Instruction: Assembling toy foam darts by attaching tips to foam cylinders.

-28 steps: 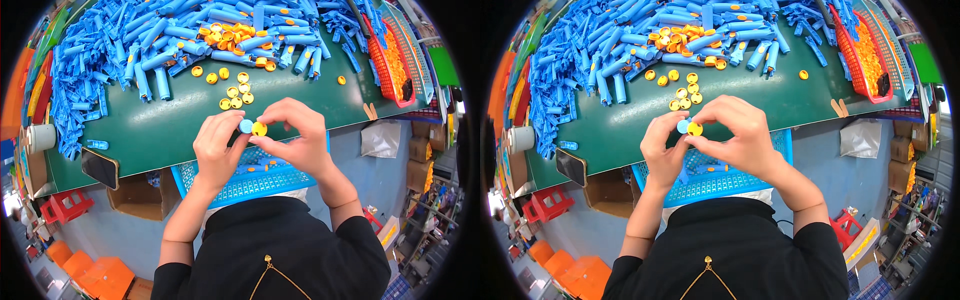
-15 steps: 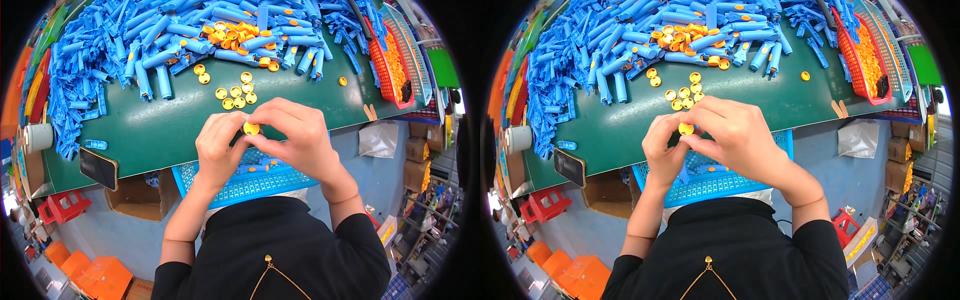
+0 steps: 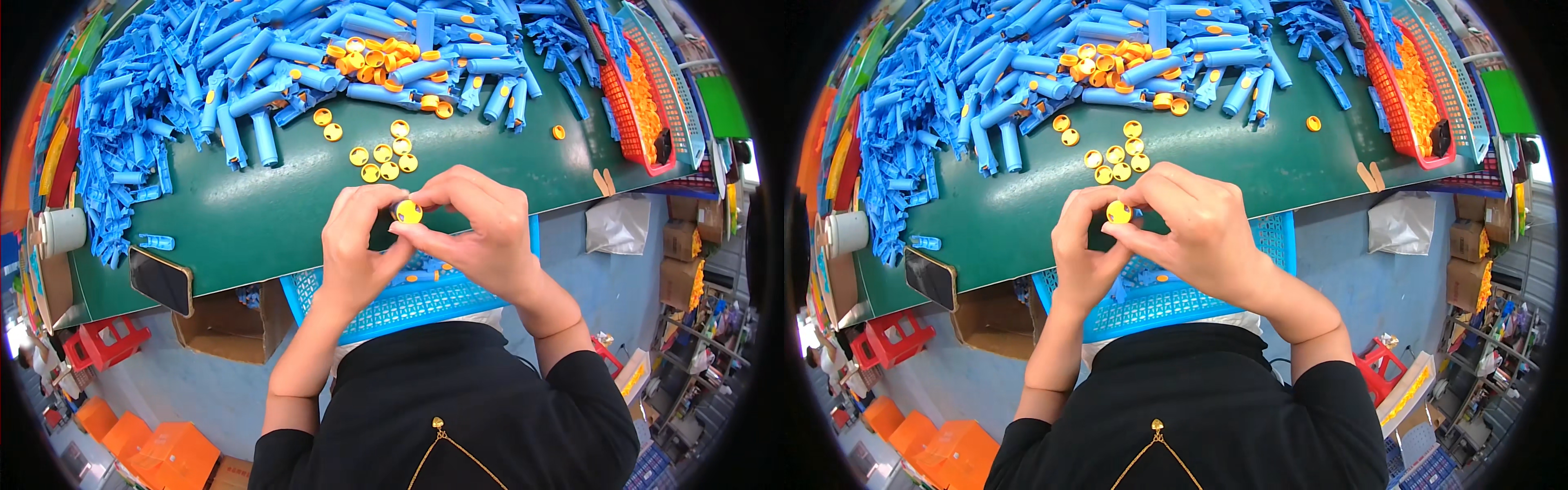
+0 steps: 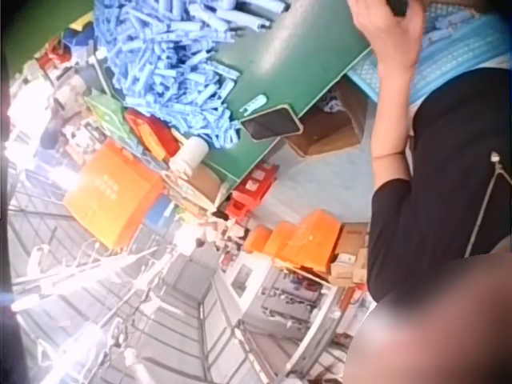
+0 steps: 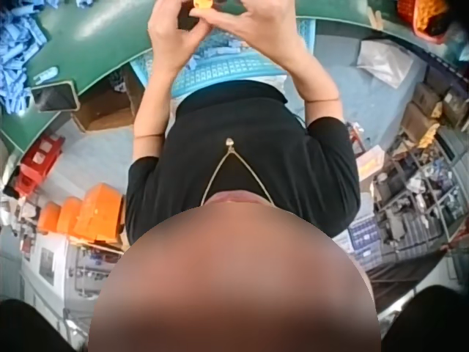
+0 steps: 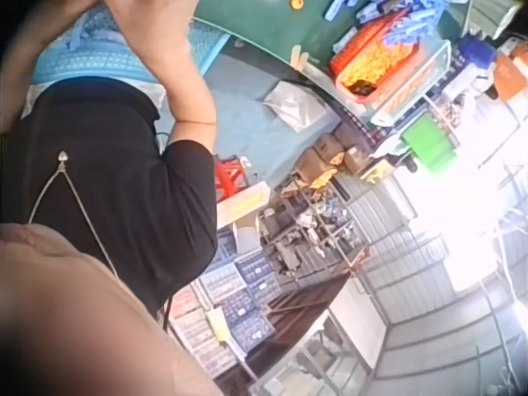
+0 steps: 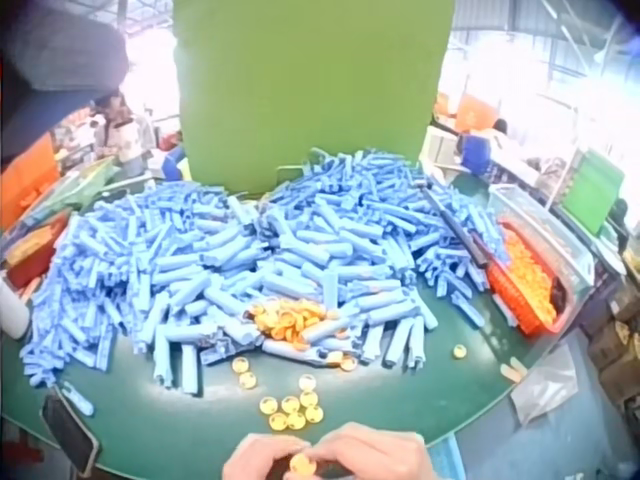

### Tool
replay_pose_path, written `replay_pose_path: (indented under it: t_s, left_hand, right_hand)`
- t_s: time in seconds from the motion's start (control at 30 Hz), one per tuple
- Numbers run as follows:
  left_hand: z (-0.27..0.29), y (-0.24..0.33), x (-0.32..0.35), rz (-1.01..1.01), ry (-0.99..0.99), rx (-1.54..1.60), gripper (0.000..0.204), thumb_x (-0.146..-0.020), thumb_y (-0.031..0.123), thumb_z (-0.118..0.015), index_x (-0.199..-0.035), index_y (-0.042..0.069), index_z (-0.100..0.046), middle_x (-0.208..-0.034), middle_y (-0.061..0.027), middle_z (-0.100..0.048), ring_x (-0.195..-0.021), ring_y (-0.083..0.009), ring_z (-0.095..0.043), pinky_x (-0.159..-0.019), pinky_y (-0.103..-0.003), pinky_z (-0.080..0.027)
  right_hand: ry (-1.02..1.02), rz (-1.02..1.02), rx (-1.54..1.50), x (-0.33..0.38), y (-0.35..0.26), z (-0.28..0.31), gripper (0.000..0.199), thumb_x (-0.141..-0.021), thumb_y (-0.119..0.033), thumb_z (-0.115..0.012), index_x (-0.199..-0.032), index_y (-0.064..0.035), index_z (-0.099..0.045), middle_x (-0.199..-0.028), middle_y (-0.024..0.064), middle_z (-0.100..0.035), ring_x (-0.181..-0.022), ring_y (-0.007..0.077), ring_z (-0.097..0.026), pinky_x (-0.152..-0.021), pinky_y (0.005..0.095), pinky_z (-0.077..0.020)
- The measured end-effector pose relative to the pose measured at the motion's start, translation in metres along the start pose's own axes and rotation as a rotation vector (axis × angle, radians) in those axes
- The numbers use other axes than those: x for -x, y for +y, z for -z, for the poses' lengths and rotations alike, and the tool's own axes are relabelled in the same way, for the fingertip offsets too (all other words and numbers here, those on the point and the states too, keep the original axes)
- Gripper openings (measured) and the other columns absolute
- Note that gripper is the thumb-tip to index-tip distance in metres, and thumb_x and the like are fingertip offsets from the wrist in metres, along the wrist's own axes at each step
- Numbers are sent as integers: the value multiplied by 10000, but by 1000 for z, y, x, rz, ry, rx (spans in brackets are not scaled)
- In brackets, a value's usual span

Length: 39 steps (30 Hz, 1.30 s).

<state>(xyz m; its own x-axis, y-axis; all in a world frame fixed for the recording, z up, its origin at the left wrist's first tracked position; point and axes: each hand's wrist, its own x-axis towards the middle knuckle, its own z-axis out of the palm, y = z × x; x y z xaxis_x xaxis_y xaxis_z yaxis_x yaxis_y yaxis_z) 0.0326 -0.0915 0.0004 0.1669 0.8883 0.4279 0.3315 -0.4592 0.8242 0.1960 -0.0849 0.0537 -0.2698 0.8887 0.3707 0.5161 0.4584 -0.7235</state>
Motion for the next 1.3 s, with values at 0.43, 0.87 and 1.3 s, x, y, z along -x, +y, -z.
replay_pose_path:
  t_s: [0.43, 0.87, 1.3]
  left_hand:
    - [10, 4, -10, 541, -380, 830, 255, -1007, 270, -436, -1096, 32, -460, -1018, -53, -496, -953, -109, -472, -898, -273, -396]
    - [-16, 3, 6, 413, -159, 561, 450, -993, 307, -406, -1313, -8, -406, -1242, -139, -474, -1184, -242, -479, -1028, -331, -346]
    - [63, -39, -47, 279, 226, -1001, 315, -832, 301, -684, -947, 47, -537, -956, -112, -539, -892, -308, -508, -791, -441, -394]
  right_hand:
    - [-94, -58, -347, 8, 30, -4, 345, -703, -187, -821, -963, -36, -653, -1145, 116, -559, -1155, 255, -499, -964, 364, -399]
    - [98, -89, -725, 16, 36, -68, 362, -993, -299, -378, -1043, -20, -604, -1012, 119, -605, -956, 239, -565, -872, 342, -437]
    - [65, -12, 206, -17, 61, -26, 211, -753, -121, -758, -945, -45, -718, -940, 49, -614, -909, 221, -553, -786, 337, -465]
